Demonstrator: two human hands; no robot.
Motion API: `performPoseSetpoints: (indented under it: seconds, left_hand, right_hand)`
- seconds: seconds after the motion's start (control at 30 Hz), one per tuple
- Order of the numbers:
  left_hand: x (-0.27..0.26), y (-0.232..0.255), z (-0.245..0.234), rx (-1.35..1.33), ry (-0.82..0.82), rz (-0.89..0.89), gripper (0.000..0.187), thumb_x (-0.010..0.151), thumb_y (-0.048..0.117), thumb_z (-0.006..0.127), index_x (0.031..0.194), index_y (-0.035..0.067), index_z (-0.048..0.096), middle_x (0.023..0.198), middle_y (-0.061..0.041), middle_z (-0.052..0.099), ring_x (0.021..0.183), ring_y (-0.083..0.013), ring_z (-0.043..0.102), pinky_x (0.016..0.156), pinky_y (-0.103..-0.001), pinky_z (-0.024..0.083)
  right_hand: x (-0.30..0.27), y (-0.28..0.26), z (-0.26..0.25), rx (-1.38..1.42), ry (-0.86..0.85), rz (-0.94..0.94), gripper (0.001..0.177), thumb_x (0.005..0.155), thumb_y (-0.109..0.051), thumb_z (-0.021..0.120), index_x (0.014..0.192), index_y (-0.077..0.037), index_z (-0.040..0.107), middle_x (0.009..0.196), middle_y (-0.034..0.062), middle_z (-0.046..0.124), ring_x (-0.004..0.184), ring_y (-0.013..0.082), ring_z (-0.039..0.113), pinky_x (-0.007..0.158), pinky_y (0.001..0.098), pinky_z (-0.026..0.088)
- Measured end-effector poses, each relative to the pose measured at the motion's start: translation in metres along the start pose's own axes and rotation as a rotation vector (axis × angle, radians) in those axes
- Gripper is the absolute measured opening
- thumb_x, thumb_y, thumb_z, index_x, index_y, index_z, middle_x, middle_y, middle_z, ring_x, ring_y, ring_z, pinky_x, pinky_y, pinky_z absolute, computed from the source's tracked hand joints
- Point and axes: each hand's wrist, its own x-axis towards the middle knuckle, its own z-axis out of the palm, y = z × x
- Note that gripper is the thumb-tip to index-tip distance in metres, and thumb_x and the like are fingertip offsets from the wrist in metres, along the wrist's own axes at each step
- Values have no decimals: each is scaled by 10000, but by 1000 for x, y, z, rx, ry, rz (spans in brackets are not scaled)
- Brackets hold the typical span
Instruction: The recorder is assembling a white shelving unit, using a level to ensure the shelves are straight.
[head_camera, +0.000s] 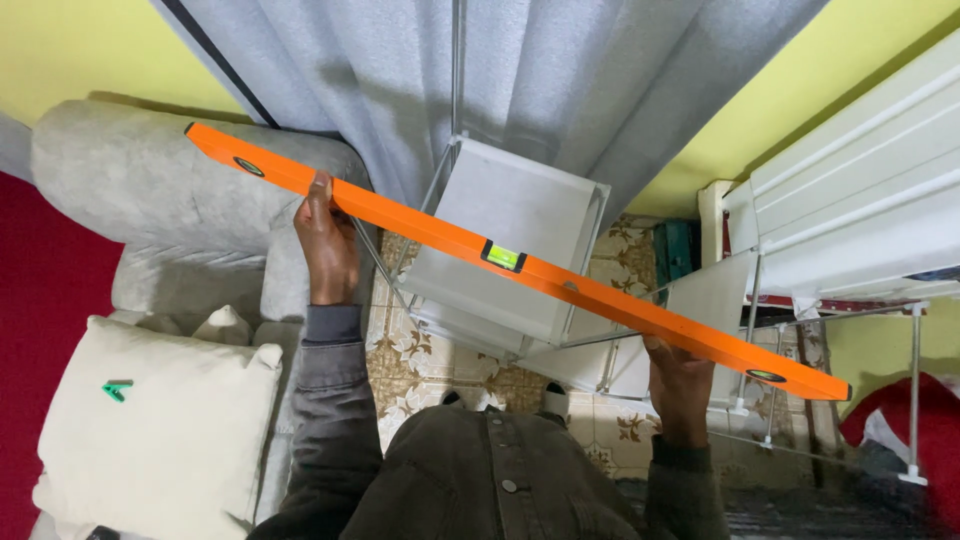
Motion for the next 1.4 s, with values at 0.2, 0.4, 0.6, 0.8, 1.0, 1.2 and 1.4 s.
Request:
performPoseSetpoints:
  seconds: [0.2, 0.4, 0.6, 0.8, 1.0, 1.2, 1.4]
  left_hand:
    - [-4, 5, 4, -77, -42, 12, 326, 1036, 398, 666, 841, 144, 604, 754, 63, 519, 651, -36, 446, 573, -231, 362]
    - [6, -5, -3, -137, -37, -8, 298, 1030, 375, 676, 871, 134, 606, 795, 54, 532, 721, -54, 487, 654, -245, 401]
    - [-8, 18, 5, -56, -67, -22, 337, 1036, 431, 627, 891, 127, 600, 797, 48, 515, 725, -65, 468, 652, -256, 388]
    - [-12, 22, -3, -22, -166, -27, 379, 1061, 494, 585, 949, 133, 585, 830, 50, 450, 752, -71, 414, 669, -265, 361]
    - [-15, 30, -2, -32, -219, -38, 395, 1058, 520, 567, 1007, 130, 599, 880, 43, 475, 820, -79, 447, 748, -268, 401]
    - [-15, 30, -1, -37, -242, -53, 426, 1061, 531, 574, 1052, 108, 619, 901, 33, 490, 840, -86, 453, 767, -271, 399]
    - [-13, 24, -4, -52, -220, -58, 442, 1045, 533, 571, 1111, 99, 625, 957, 19, 532, 900, -105, 500, 826, -294, 444]
  right_hand:
    - [-3, -2, 3, 26, 17, 3, 391, 920, 64, 720, 1283, -26, 604, 1262, 126, 670, 1231, 238, 646, 1129, 417, 499]
    - [2, 12, -9, 17, 4, 0, 322, 949, 57, 715, 1254, -6, 632, 1235, 135, 693, 1216, 246, 657, 1136, 425, 492]
    - [6, 13, -5, 83, -18, -24, 374, 916, 57, 735, 1270, -11, 636, 1225, 121, 694, 1207, 246, 657, 1152, 443, 470]
    - [7, 30, -22, 129, -59, -58, 374, 925, 63, 746, 1279, -4, 643, 1193, 116, 692, 1211, 267, 653, 1226, 531, 438]
    - [8, 17, -7, 153, -27, -28, 407, 877, 65, 740, 1260, -20, 631, 1209, 112, 691, 1223, 283, 641, 1200, 542, 424]
    - [5, 14, -4, 100, -16, -13, 420, 886, 73, 739, 1280, -1, 612, 1205, 142, 681, 1215, 304, 649, 1183, 535, 447]
    - [5, 13, -6, 102, -66, -24, 392, 927, 17, 731, 1304, 5, 622, 1245, 155, 681, 1251, 309, 638, 1200, 531, 443]
